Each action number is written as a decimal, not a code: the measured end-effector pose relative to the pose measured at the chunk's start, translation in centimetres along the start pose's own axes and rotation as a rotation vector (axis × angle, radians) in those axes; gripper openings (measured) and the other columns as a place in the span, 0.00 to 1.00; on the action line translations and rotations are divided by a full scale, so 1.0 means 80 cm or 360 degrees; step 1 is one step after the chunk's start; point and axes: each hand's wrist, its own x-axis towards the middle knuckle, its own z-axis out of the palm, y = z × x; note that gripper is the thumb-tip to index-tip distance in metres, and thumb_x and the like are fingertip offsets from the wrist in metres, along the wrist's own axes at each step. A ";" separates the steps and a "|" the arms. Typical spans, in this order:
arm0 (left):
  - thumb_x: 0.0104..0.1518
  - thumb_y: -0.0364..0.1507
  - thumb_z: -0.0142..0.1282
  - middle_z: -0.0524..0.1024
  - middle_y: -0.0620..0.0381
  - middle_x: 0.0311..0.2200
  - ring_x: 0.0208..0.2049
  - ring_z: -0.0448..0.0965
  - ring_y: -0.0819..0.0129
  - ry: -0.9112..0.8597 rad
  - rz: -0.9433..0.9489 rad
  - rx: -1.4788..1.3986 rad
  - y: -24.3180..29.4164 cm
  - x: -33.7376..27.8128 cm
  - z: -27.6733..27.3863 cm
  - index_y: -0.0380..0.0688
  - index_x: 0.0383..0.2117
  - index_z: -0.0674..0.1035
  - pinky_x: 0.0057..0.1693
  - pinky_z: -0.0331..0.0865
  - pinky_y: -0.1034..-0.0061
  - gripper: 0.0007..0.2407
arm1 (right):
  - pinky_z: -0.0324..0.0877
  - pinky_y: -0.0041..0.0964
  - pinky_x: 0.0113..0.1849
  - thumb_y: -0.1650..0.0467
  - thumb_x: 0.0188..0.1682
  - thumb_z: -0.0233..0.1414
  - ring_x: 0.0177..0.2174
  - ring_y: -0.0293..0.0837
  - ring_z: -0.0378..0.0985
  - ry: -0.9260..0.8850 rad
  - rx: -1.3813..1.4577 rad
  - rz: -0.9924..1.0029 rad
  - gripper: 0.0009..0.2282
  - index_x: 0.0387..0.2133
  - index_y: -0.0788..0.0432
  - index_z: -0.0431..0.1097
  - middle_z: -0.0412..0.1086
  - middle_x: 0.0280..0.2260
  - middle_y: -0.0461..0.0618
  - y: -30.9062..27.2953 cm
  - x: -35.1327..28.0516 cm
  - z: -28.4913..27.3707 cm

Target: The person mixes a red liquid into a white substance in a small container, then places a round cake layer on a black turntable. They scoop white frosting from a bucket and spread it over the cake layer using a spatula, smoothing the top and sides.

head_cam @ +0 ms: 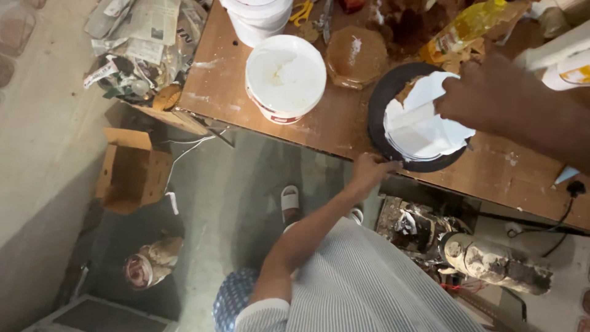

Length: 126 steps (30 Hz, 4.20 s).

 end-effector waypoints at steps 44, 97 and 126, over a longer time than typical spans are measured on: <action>0.47 0.28 0.73 0.67 0.62 0.40 0.46 0.69 0.72 0.0053 0.0579 0.0539 0.079 -0.070 -0.345 0.44 0.49 0.70 0.47 0.77 0.73 0.25 | 0.74 0.46 0.27 0.71 0.51 0.51 0.27 0.52 0.81 0.0379 0.1192 0.0832 0.11 0.45 0.49 0.74 0.75 0.27 0.51 -0.252 0.160 0.062; 0.54 0.32 0.64 0.82 0.57 0.23 0.25 0.78 0.75 0.0054 0.0290 -0.0175 -0.016 0.054 -0.056 0.31 0.30 0.86 0.36 0.70 0.78 0.12 | 0.74 0.35 0.37 0.62 0.45 0.55 0.40 0.37 0.80 0.0074 -0.0145 0.0267 0.21 0.55 0.33 0.69 0.73 0.47 0.36 -0.026 -0.043 0.059; 0.55 0.36 0.64 0.77 0.58 0.18 0.21 0.73 0.74 0.0500 0.0392 0.0055 -0.018 0.046 -0.027 0.33 0.25 0.83 0.30 0.66 0.73 0.14 | 0.75 0.44 0.38 0.65 0.54 0.53 0.35 0.41 0.73 0.0642 -0.0528 -0.0063 0.09 0.43 0.52 0.77 0.71 0.30 0.38 -0.011 -0.017 0.059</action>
